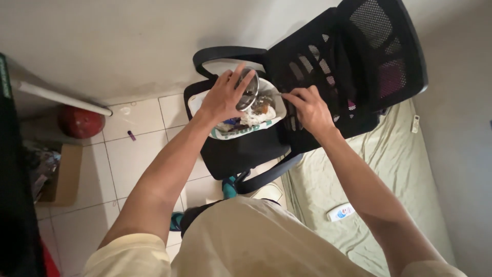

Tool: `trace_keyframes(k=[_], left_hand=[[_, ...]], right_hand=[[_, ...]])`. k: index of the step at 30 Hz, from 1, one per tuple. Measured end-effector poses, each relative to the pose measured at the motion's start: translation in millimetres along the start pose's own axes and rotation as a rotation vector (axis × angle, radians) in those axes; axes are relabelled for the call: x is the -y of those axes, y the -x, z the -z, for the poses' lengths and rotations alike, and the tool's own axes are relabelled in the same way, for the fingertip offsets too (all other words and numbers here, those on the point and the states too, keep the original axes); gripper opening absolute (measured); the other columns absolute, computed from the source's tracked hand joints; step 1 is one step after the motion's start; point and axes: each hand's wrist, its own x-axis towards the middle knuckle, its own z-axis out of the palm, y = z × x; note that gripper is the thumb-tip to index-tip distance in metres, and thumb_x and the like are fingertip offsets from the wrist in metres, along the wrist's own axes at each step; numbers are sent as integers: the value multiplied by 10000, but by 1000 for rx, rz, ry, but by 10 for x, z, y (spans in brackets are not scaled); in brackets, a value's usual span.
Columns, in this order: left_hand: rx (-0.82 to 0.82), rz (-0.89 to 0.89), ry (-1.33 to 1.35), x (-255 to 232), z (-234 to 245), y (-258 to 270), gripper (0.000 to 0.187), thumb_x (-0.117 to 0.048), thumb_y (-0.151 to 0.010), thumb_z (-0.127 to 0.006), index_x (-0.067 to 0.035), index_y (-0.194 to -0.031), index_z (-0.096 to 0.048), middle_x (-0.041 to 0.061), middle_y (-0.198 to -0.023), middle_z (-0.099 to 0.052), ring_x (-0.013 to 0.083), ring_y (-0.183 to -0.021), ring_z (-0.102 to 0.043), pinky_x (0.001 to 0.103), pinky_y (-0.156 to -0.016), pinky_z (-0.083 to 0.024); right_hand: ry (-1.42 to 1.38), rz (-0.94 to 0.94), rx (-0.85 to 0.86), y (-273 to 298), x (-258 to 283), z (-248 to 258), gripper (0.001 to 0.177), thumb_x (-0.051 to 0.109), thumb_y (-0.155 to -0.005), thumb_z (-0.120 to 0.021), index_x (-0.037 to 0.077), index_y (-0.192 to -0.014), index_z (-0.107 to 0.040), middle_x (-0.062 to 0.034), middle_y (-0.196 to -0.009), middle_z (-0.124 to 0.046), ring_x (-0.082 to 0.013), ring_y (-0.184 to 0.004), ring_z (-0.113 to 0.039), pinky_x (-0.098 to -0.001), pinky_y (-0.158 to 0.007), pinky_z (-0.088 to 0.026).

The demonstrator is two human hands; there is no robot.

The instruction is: Clearing trash and emptying an ashtray from a desk into a bin.

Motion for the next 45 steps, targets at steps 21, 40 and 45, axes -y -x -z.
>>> trace_keyframes(k=[21, 40, 45], left_hand=[[32, 182, 50, 143, 51, 368, 1296, -287, -529, -1003, -127, -1589, -276, 234, -1580, -318, 467, -1321, -461, 528, -1137, -423], [2, 187, 103, -110, -106, 523, 1307, -306, -514, -1012, -106, -1585, -290, 257, -1580, -306, 473, -1303, -467, 548, -1091, -438], [-29, 172, 138, -189, -47, 538, 1289, -296, -503, -1005, -106, -1568, -305, 245, -1580, -316, 444, -1317, -475, 555, -1097, -428]], right_hand=[[-287, -213, 21, 747, -574, -1189, 483, -117, -850, -594, 124, -1238, -751, -142, -1120, -684, -376, -1013, -634, -440, -894, -544], [-196, -293, 97, 1388, -791, -842, 437, -58, -850, -665, 145, -1220, -777, -168, -1065, -710, -366, -943, -708, -406, -862, -585], [-84, -383, 234, 1168, -647, -551, 409, -43, -845, -670, 163, -1175, -796, -156, -1098, -718, -348, -933, -715, -410, -870, -586]])
